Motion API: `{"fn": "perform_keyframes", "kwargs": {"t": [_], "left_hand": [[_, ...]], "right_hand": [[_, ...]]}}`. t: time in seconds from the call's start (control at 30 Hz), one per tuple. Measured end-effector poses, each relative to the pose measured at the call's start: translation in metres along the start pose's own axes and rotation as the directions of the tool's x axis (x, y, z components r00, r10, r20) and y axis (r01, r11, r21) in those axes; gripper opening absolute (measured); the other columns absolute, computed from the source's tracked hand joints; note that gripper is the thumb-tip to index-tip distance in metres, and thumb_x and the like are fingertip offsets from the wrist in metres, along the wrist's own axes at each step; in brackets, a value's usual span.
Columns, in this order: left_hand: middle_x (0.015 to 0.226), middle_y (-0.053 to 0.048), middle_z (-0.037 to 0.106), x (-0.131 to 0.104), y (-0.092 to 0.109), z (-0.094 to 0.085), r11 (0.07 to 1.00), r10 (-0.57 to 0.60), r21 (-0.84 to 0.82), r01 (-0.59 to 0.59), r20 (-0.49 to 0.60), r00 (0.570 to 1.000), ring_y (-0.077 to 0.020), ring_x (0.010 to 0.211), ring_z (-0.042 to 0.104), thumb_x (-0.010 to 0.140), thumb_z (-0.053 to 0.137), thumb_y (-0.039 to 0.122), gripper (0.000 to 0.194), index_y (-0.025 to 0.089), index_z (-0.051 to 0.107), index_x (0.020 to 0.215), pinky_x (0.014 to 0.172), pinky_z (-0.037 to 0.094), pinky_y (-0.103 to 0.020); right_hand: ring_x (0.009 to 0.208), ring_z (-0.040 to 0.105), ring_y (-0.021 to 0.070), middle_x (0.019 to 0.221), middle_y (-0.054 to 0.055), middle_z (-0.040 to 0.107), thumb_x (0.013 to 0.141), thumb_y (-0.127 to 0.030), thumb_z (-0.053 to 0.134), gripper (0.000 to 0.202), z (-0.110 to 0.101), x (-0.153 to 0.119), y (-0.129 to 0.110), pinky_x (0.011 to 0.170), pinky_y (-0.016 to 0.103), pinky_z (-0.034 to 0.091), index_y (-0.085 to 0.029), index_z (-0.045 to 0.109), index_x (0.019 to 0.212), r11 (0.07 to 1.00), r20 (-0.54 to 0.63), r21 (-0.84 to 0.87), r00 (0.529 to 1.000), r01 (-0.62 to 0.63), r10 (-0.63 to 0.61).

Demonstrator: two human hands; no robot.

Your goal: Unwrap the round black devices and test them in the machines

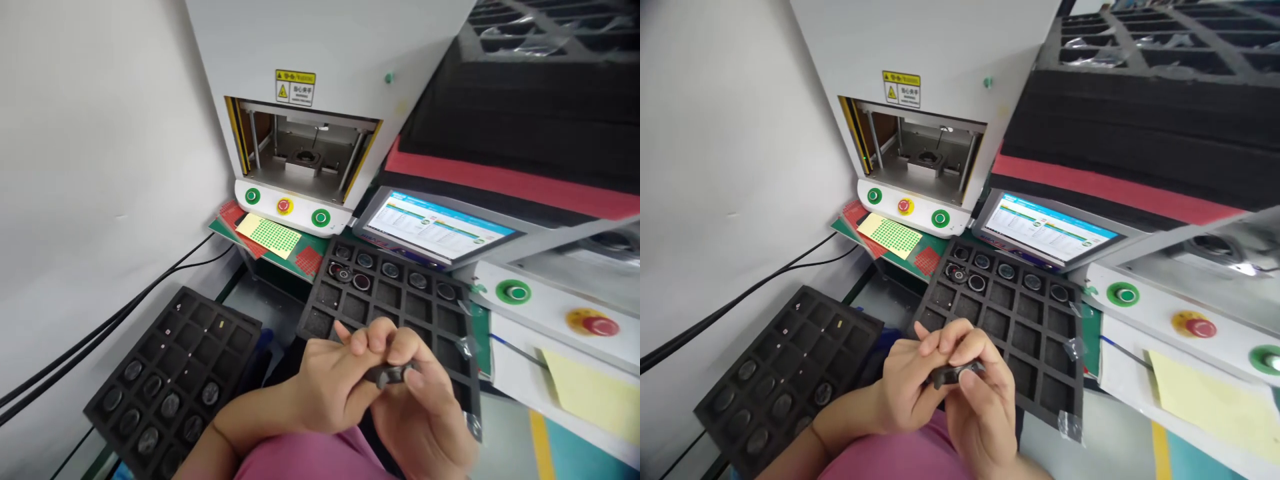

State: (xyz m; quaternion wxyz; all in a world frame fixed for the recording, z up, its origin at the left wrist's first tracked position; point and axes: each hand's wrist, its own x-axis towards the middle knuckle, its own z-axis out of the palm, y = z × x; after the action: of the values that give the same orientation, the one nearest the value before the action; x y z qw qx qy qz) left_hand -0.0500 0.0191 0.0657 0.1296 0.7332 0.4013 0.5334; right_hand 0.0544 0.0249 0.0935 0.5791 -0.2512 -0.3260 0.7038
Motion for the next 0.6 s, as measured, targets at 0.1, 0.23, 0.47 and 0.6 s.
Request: {"fn": "perform_keyframes", "kwargs": {"t": [0.1, 0.23, 0.47, 0.6], "left_hand": [[0.077, -0.010, 0.074, -0.004, 0.009, -0.003, 0.995, 0.021, 0.098, -0.015, -0.061, 0.998, -0.0169, 0.058, 0.072, 0.101, 0.032, 0.024, 0.033, 0.010, 0.062, 0.102, 0.053, 0.056, -0.023], [0.075, -0.011, 0.074, -0.012, 0.022, -0.009, 0.980, 0.068, 0.195, -0.043, -0.125, 0.990, -0.0180, 0.053, 0.069, 0.101, 0.033, 0.022, 0.031, 0.006, 0.059, 0.107, 0.049, 0.054, -0.024], [0.068, -0.007, 0.071, -0.028, 0.054, -0.004, 0.981, -0.078, 0.175, 0.088, -0.061, 0.995, -0.0160, 0.053, 0.068, 0.100, 0.039, 0.029, 0.032, 0.011, 0.064, 0.094, 0.049, 0.051, -0.022], [0.060, -0.004, 0.067, -0.029, 0.072, 0.020, 0.994, -0.059, 0.083, 0.065, -0.080, 0.995, -0.0138, 0.048, 0.065, 0.099, 0.039, 0.028, 0.028, 0.013, 0.061, 0.089, 0.049, 0.050, -0.021]], "right_hand": [[0.074, 0.062, 0.0121, 0.078, -0.002, 0.053, 0.080, -0.030, 0.071, 0.010, 0.004, -0.003, 0.005, 0.094, 0.039, 0.056, -0.023, 0.066, 0.076, 0.999, 0.032, 0.044, 0.999, 0.004, -0.006], [0.068, 0.062, 0.0121, 0.079, -0.003, 0.051, 0.081, -0.030, 0.071, 0.010, 0.007, -0.011, 0.009, 0.098, 0.049, 0.054, -0.023, 0.066, 0.076, 0.998, 0.109, 0.067, 0.994, -0.017, 0.009], [0.089, 0.068, 0.0194, 0.090, 0.003, 0.055, 0.084, -0.043, 0.067, 0.021, -0.010, -0.039, -0.005, 0.086, 0.042, 0.060, -0.023, 0.070, 0.090, 0.999, 0.279, 0.031, 0.960, -0.035, 0.026], [0.090, 0.069, 0.0205, 0.093, 0.003, 0.055, 0.091, -0.032, 0.061, 0.012, -0.032, -0.055, -0.018, 0.082, 0.042, 0.061, -0.024, 0.070, 0.094, 0.986, 0.237, -0.079, 0.963, 0.150, -0.127]]}}
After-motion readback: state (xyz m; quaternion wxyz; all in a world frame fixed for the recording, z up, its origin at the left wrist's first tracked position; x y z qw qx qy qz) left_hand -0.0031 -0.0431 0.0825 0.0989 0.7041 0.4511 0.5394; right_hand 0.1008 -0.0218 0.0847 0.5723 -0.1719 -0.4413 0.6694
